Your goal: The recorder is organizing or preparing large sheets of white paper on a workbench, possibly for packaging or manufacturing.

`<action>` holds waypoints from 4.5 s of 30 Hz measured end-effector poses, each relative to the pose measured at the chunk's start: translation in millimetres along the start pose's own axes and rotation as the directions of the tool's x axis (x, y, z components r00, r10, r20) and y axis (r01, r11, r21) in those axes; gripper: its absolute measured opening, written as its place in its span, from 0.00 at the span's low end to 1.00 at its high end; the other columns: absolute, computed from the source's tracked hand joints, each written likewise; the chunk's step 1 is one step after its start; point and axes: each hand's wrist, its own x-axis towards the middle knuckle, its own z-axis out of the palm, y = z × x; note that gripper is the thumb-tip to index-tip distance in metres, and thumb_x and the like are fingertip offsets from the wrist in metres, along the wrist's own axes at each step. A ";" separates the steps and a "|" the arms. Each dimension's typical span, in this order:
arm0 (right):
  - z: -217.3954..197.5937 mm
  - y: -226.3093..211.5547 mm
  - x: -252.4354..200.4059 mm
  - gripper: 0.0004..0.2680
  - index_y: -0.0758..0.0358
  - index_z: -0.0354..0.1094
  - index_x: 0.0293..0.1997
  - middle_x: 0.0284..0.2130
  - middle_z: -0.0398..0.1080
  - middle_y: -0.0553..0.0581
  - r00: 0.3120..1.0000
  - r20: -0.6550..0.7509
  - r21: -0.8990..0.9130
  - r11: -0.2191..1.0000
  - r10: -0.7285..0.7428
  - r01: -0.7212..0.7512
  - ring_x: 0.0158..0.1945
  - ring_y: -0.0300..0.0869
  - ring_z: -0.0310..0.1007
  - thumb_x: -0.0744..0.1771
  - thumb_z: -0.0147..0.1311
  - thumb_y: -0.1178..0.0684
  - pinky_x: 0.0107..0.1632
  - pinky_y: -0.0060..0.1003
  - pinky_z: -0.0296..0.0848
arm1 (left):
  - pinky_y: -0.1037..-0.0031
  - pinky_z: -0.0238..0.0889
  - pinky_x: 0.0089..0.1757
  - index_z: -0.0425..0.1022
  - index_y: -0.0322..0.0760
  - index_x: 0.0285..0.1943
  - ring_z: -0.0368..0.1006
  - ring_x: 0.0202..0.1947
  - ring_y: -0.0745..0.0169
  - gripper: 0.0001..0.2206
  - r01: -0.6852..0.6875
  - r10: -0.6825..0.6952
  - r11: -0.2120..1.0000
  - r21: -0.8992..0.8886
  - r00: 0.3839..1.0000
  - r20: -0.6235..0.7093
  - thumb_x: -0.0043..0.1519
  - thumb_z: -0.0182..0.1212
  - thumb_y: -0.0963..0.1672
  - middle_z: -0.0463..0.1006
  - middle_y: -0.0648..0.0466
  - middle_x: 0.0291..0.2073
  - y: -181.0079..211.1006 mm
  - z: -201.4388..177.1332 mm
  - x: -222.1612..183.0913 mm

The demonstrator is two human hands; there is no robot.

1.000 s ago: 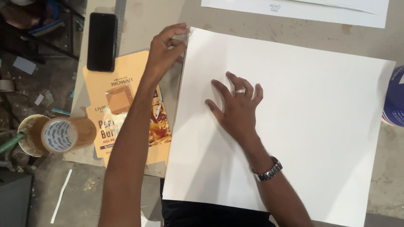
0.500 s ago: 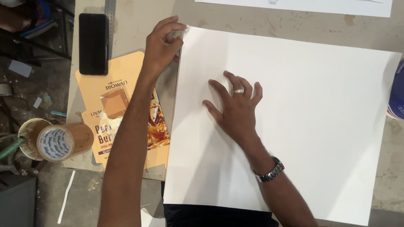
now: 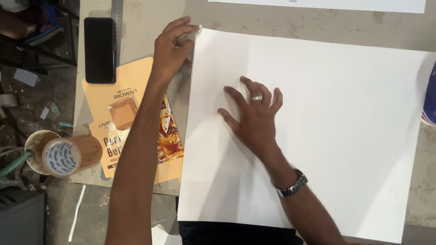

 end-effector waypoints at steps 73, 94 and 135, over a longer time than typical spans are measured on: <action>5.5 17.9 -8.7 0.15 0.55 0.66 0.67 0.72 0.57 0.60 0.990 -0.037 -0.064 0.989 -0.138 0.135 0.72 0.56 0.48 0.74 0.58 0.44 0.70 0.69 0.39 | 0.56 0.72 0.53 0.79 0.43 0.47 0.69 0.61 0.46 0.13 -0.455 0.495 0.330 0.827 0.829 0.259 0.57 0.64 0.34 0.69 0.59 0.67 53.2 -3.7 -395.3; 3.2 16.4 -9.2 0.14 0.56 0.68 0.67 0.70 0.59 0.59 0.990 -0.023 -0.042 0.989 -0.140 0.139 0.73 0.56 0.46 0.75 0.57 0.43 0.72 0.66 0.41 | 0.38 0.44 0.64 0.79 0.43 0.66 0.44 0.73 0.30 0.25 0.232 0.152 0.319 0.919 0.944 -0.291 0.57 0.67 0.48 0.46 0.46 0.81 20.6 -66.1 -301.1; -1.8 2.0 0.0 0.17 0.49 0.68 0.65 0.67 0.60 0.59 1.000 0.009 -0.031 0.999 -0.025 0.026 0.70 0.54 0.50 0.70 0.59 0.41 0.67 0.71 0.40 | 0.71 0.78 0.56 0.70 0.32 0.67 0.73 0.64 0.58 0.19 -0.013 0.025 0.967 -0.255 0.999 0.043 0.66 0.50 0.36 0.69 0.50 0.69 9.2 -4.8 -40.4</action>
